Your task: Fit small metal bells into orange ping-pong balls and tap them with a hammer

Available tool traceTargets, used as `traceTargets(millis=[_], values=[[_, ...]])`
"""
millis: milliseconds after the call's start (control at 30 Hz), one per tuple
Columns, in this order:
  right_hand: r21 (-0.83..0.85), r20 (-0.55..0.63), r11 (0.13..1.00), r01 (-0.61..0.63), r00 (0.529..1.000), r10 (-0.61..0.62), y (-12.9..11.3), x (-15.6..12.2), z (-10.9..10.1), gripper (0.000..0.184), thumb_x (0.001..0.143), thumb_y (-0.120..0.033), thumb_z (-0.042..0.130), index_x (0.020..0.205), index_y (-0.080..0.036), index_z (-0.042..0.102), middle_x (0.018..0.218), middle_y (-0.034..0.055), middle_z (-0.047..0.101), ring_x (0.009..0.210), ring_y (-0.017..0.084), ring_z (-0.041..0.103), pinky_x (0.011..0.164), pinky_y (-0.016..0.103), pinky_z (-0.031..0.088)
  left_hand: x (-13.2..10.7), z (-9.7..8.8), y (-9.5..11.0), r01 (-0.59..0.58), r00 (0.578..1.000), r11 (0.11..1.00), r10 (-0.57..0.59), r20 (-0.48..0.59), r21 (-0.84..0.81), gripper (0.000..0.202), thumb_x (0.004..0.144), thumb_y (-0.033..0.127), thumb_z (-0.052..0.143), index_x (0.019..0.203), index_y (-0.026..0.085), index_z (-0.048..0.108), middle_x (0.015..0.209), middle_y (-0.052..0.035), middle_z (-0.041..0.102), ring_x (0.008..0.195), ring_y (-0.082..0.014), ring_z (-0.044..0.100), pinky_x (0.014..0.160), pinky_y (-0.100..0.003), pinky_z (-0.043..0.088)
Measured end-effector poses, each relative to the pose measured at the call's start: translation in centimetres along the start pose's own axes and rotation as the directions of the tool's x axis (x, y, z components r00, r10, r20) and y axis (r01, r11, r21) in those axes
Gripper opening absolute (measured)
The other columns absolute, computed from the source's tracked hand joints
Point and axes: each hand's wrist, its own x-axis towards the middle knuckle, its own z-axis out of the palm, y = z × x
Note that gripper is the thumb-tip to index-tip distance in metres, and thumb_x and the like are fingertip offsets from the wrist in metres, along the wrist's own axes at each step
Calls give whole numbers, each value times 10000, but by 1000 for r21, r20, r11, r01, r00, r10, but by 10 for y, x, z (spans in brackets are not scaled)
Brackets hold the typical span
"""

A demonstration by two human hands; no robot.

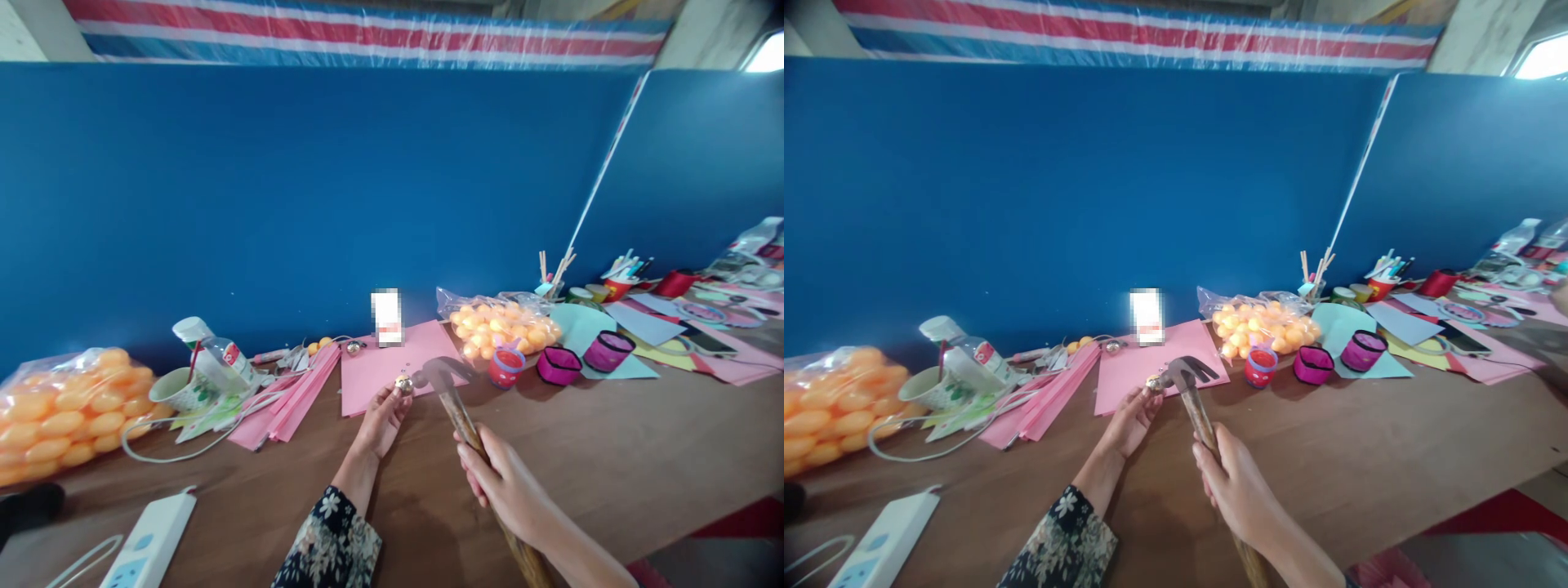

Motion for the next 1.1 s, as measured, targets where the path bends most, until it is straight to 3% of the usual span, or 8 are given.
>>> traceTargets(millis=[367,867,1100], values=[[-64,-9,997,46,999,-47,4,2,-1,280,859,-441,384,933,-182,456,589,-52,451,450,83,447,398,180,380,-2,2,1,7,999,1000,-7,38,-1,215,740,178,628,948,122,619,989,-76,665,949,-165,613,891,-238,420],[-45,7,998,33,999,-33,5,1,0,306,842,-472,396,902,-181,470,609,-41,471,444,83,442,391,180,374,-2,-1,0,107,992,994,-106,62,-2,286,780,282,580,1017,121,582,1035,-137,655,975,-218,608,899,-335,426],[-45,27,998,51,998,-50,5,0,3,283,855,-438,386,922,-176,470,576,-51,456,428,78,428,385,178,365,0,-3,-2,134,990,990,-132,58,-40,260,804,304,541,1010,150,580,981,-106,676,922,-192,627,889,-336,435]])
